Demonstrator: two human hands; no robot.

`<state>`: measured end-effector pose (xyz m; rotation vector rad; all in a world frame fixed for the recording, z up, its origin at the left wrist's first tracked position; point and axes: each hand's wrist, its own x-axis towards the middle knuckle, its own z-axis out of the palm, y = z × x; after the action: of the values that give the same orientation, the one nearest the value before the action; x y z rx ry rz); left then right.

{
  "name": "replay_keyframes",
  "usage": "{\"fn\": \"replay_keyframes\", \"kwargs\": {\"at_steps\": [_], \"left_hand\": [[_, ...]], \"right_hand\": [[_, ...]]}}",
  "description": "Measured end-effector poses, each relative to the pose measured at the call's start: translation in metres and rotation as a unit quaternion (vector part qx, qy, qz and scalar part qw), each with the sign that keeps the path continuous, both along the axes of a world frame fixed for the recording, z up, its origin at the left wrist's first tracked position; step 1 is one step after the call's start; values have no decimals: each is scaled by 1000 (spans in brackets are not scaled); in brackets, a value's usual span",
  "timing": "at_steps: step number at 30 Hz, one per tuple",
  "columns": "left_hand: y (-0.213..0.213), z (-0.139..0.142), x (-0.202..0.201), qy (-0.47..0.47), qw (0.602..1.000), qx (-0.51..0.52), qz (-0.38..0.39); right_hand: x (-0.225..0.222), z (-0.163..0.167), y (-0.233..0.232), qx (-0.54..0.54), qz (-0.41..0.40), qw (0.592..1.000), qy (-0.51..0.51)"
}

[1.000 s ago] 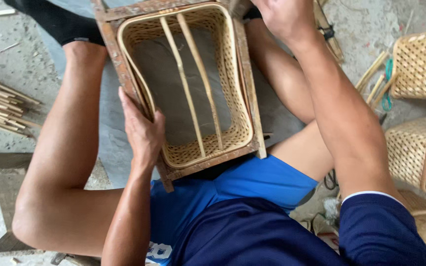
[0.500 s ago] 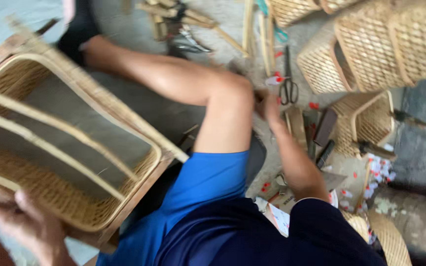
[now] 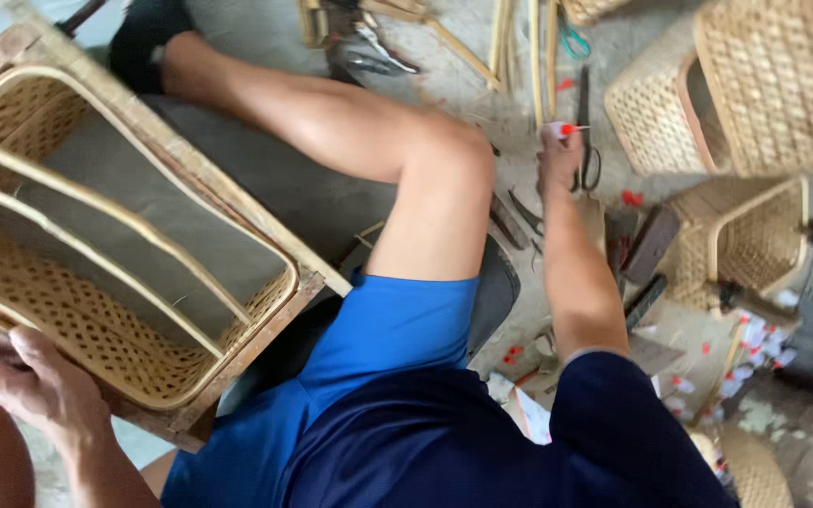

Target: The person assembles a rectangular woven basket by inserting thin bamboo strips into a wooden frame, applying glue to secure the strips, and tapping them into place. The person repeatedly adjusts the basket and adds more strips to form internal dividers.

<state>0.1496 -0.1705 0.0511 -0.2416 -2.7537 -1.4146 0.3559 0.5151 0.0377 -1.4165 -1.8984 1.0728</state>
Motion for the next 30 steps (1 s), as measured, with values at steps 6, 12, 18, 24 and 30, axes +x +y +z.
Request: {"fn": "replay_keyframes", "kwargs": {"at_steps": [6,12,18,24,30], "left_hand": [[7,4,-11,0,979,194,-60],[17,24,-25,-189,822,534,48],[-3,-17,-39,-8,985,148,91],[-1,-52,-43,-97,926,353,90],[-3,-63,-45,-123,941,291,121]], "right_hand": [[-8,59,-19,-141,192,932,273],[-50,102,-86,-120,361,897,225],[-101,54,-231,-98,555,821,94],[-136,40,-351,-14,748,663,28],[-167,55,-388,85,804,588,25]]}}
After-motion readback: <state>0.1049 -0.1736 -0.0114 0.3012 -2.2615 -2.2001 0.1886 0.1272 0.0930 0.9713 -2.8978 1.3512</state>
